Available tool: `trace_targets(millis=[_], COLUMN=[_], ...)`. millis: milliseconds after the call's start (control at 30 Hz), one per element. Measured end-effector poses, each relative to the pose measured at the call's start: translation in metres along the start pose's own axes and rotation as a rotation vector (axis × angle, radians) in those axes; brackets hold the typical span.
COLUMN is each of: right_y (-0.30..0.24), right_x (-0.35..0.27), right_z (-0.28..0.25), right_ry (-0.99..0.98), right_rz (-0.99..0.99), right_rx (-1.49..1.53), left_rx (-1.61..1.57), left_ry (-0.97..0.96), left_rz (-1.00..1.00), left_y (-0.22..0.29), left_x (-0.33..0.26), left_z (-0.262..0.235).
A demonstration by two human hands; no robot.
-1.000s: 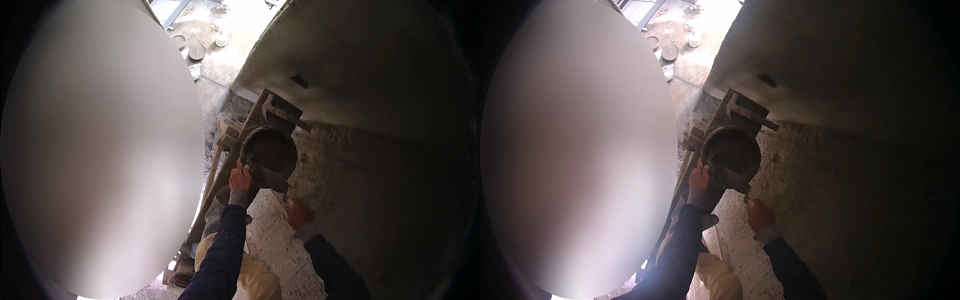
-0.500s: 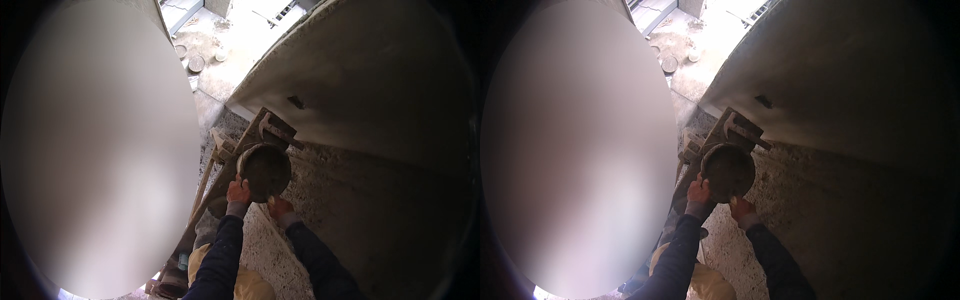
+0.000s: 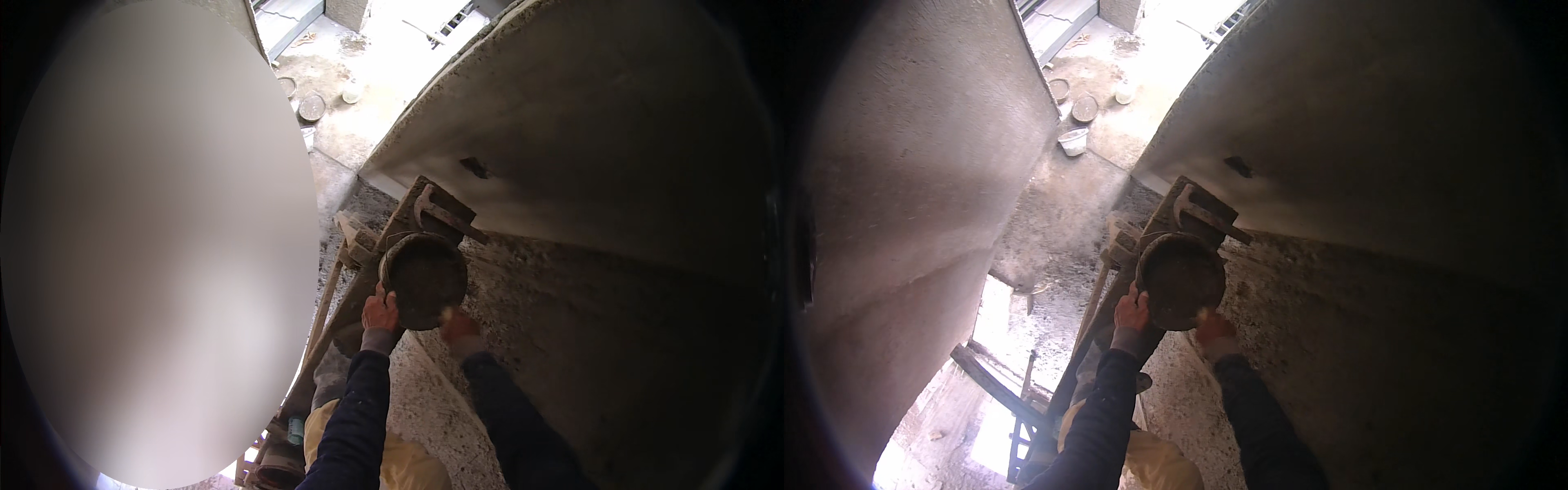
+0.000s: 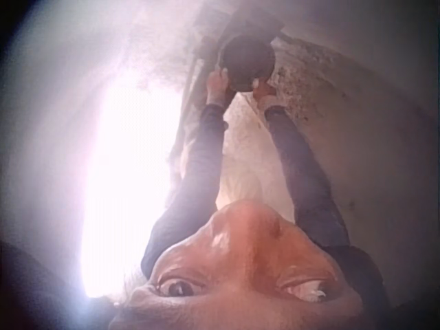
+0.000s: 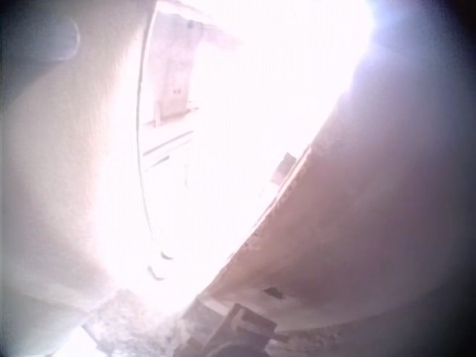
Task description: The person scoops wet plaster from a bucket and applies it to a ceiling using a trowel. They then smooth the plaster with a straightedge, repeating the process across the surface.
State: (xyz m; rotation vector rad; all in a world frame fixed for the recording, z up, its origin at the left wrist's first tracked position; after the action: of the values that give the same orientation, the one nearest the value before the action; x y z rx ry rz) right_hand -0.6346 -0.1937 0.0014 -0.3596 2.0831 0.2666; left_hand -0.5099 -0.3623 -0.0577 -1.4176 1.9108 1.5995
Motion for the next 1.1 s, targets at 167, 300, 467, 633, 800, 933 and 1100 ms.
trace_targets(millis=[167,300,467,633,800,933,1100], right_y=[-0.014,0.000,-0.020,-0.015,-0.001,-0.011,-0.021], right_x=[-0.012,-0.057,-0.075,-0.006,0.007,0.025,0.011], right_z=[0.036,0.020,0.002,0.003,-0.033,0.001,0.044], right_ry=[-0.047,-0.052,-0.061,0.001,0.178,0.055,-0.010], right_rz=[-0.047,-0.031,-0.013,-0.054,-0.058,0.017,-0.066], right_rx=[-0.042,0.084,0.227,0.047,-0.064,-0.099,0.109], left_rx=[0.076,-0.001,-0.099,-0.107,-0.152,-0.125,0.037], left_ry=[-0.002,0.014,0.053,0.074,0.116,0.096,0.088], left_rz=[-0.010,-0.065,-0.015,0.040,0.119,0.106,0.080], left_y=[-0.007,-0.015,-0.023,-0.035,-0.032,-0.028,-0.020], left_x=[0.000,0.001,0.006,0.018,0.013,0.014,0.014], left_z=[0.001,-0.011,-0.011,-0.003,-0.007,-0.001,0.005])
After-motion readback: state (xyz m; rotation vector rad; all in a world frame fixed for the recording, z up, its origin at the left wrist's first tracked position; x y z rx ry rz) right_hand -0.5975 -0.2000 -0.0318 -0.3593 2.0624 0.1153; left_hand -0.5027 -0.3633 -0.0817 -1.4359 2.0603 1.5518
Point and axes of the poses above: each hand's wrist, its own x-axis towards the middle knuckle, its own z-axis out of the palm, y = z × x, the point moved 5 cm from there along x, towards the middle knuckle, and after that the axes turned 7 degrees about -y, right-handed, at the moved point
